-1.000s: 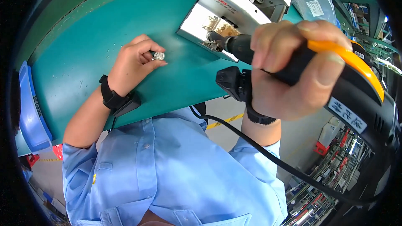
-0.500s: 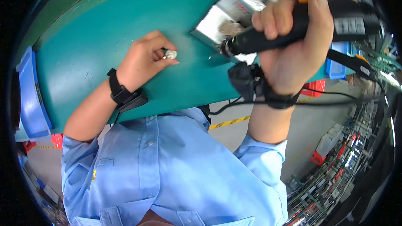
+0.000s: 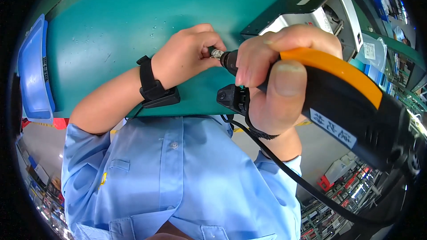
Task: The person picks up a small component from the table, places it into a machine, and uses a power screwdriver on it before placing it back on the table.
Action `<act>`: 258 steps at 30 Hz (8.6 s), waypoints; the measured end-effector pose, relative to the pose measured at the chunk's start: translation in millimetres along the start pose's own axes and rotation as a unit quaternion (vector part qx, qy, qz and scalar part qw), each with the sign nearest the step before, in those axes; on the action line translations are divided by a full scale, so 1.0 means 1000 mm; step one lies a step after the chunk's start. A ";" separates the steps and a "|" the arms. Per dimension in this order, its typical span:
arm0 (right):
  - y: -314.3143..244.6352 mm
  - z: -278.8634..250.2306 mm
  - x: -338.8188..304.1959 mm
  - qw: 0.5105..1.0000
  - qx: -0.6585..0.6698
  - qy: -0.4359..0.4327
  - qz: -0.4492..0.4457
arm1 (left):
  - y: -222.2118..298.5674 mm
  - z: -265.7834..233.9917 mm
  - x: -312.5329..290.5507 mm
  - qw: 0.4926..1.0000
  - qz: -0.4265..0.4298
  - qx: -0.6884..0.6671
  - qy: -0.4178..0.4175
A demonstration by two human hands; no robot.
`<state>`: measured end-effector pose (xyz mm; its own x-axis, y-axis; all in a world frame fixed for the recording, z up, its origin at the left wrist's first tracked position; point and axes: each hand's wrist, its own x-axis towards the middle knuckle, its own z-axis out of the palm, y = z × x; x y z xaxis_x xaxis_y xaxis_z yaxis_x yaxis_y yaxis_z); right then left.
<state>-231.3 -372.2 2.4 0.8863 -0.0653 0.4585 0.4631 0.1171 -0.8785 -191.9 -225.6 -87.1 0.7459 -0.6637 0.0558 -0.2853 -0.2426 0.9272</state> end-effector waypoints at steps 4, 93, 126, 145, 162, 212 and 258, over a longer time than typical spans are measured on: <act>-0.002 -0.003 0.001 0.999 -0.001 -0.047 0.005 | 0.001 -0.001 0.002 1.000 0.002 0.004 -0.004; -0.053 -0.065 0.050 0.984 0.083 0.140 0.072 | 0.006 -0.020 0.001 0.999 -0.010 -0.051 -0.016; -0.015 0.009 0.021 0.997 0.007 -0.058 -0.053 | 0.005 -0.023 -0.002 0.994 0.004 -0.107 -0.026; -0.013 0.020 0.026 0.994 -0.092 0.012 0.051 | 0.014 -0.024 0.000 0.998 -0.005 -0.049 -0.024; -0.066 -0.055 0.015 0.991 -0.048 0.050 -0.115 | 0.010 -0.022 0.000 0.996 -0.043 -0.071 -0.039; -0.049 0.025 0.011 0.978 0.054 0.125 -0.161 | -0.007 -0.126 0.080 0.981 -0.054 0.151 0.112; 0.055 -0.026 -0.057 0.961 -0.128 0.204 -0.137 | -0.182 0.003 -0.398 0.874 -0.434 0.082 0.204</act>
<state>-256.2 -388.3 -75.4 0.6313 -0.4483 0.6329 0.6167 -0.2047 -0.7601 -438.2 80.8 -279.2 0.8673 0.1197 -0.4832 0.4363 -0.6501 0.6220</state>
